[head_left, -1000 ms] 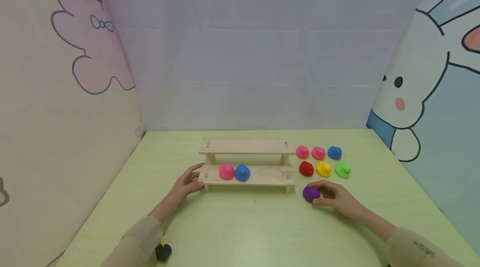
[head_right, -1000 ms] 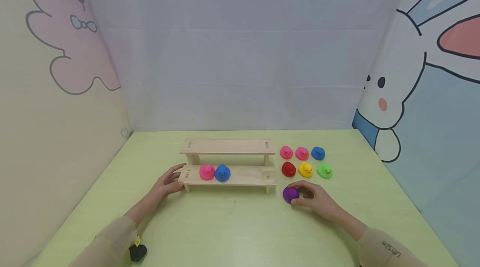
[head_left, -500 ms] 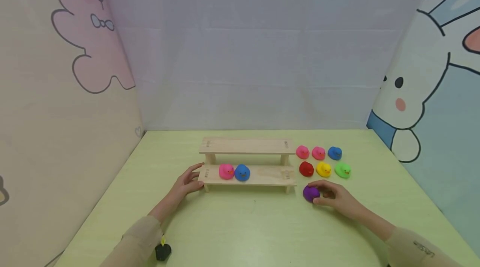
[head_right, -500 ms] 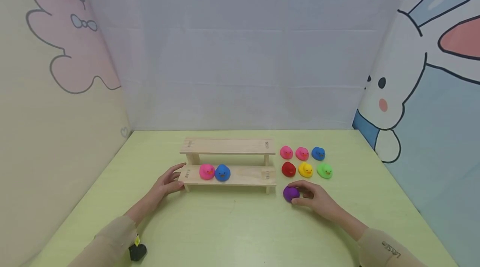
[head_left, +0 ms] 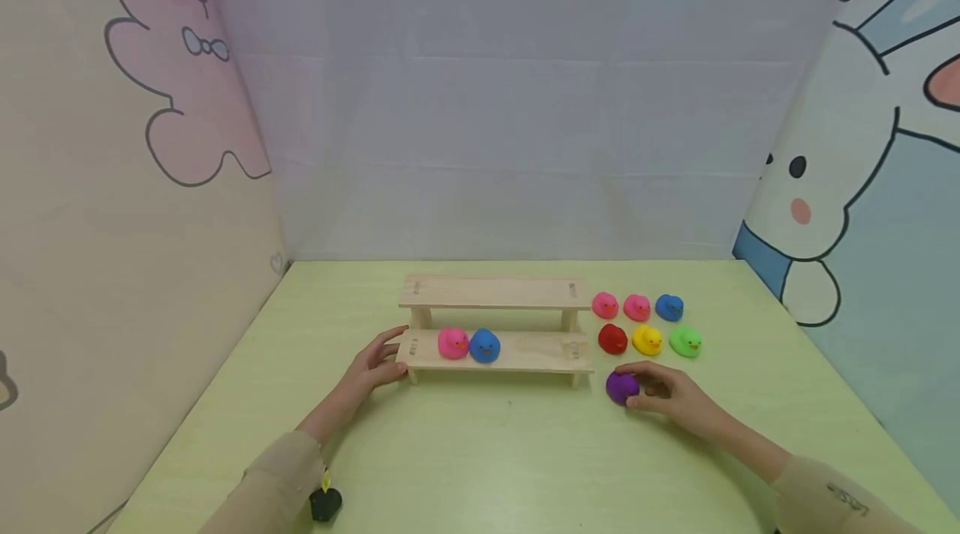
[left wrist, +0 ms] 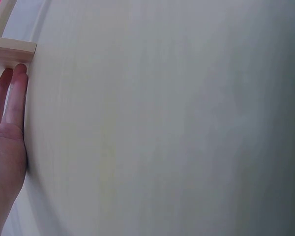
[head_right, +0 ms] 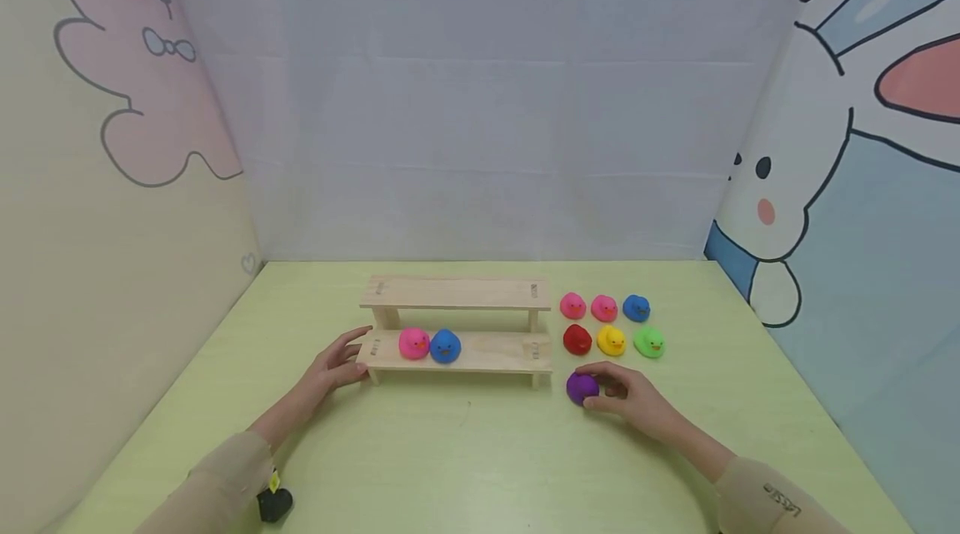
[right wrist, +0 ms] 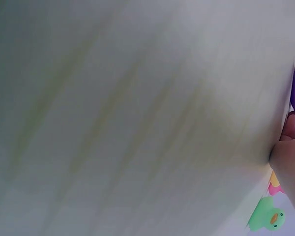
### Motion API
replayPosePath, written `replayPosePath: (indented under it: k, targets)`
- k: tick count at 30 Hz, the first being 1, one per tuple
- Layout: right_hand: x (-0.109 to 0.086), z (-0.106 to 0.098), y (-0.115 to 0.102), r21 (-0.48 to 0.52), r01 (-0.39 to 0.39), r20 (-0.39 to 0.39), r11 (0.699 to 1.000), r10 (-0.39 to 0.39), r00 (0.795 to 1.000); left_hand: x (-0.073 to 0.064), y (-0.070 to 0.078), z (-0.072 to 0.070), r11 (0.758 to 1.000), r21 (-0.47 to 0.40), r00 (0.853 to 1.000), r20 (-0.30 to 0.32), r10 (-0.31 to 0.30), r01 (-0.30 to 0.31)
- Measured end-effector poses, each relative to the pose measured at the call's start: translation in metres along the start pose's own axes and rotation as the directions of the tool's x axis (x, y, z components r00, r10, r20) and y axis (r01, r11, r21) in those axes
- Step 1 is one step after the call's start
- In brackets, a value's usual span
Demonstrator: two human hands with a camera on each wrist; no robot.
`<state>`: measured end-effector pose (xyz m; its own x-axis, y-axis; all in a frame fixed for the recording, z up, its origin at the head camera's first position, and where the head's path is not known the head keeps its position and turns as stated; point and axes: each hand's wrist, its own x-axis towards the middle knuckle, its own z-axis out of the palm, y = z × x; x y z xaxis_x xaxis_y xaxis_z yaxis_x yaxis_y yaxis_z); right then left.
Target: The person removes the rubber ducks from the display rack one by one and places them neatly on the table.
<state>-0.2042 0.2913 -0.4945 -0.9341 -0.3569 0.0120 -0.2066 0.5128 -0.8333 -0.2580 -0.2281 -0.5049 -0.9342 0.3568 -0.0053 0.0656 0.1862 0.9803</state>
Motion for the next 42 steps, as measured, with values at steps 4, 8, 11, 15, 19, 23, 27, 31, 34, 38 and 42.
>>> replayPosePath:
  k: [4, 8, 11, 15, 19, 23, 27, 31, 34, 38, 42]
  targets:
    - [0.0, 0.0, 0.0, 0.0, 0.003, 0.005, 1.0, -0.003, 1.0, 0.0, 0.001, 0.0, 1.0, -0.003, 1.0, -0.009, -0.01, 0.01]
    - [0.0, -0.001, 0.001, 0.005, 0.005, 0.01, 1.0, -0.005, 1.0, 0.0, 0.001, 0.001, 1.0, -0.009, 0.999, -0.02, -0.03, 0.03]
    - [0.0, -0.001, 0.0, 0.006, 0.002, 0.01, 1.0, -0.002, 1.0, 0.0, 0.001, 0.0, 0.999, -0.015, 0.999, -0.019, -0.031, 0.031]
    - [0.0, -0.001, 0.0, 0.006, -0.003, 0.005, 1.0, 0.003, 1.0, 0.0, 0.001, 0.0, 1.0, -0.017, 1.0, -0.01, -0.017, 0.017]
    - [0.0, -0.001, 0.0, 0.007, -0.008, 0.005, 1.0, 0.008, 1.0, 0.0, 0.0, 0.0, 1.0, -0.016, 1.0, -0.01, -0.014, 0.014]
    - [0.0, -0.001, 0.0, 0.016, -0.013, 0.009, 1.0, 0.013, 1.0, 0.0, 0.0, 0.0, 1.0, -0.014, 1.0, -0.013, -0.014, 0.014]
    - [0.0, -0.001, 0.001, 0.029, -0.012, 0.013, 1.0, 0.011, 1.0, 0.0, -0.001, 0.0, 1.0, -0.006, 1.0, -0.02, -0.023, 0.023]
    - [0.0, -0.003, -0.001, 0.022, -0.005, 0.032, 1.0, 0.005, 0.999, 0.0, -0.001, 0.001, 1.0, 0.001, 1.0, -0.028, -0.013, 0.013]
    - [0.0, -0.005, -0.004, 0.005, -0.002, 0.051, 1.0, 0.002, 0.999, -0.001, -0.002, 0.001, 1.0, -0.002, 1.0, -0.024, 0.002, -0.002]
    - [0.001, -0.008, -0.015, -0.06, 0.003, 0.054, 0.998, 0.0, 0.999, -0.002, -0.001, 0.0, 1.0, -0.008, 1.0, -0.019, 0.0, 0.0]
    - [0.007, -0.016, -0.033, -0.148, 0.025, 0.022, 0.989, -0.022, 1.0, -0.001, 0.001, 0.001, 1.0, -0.011, 1.0, -0.021, -0.009, 0.008]
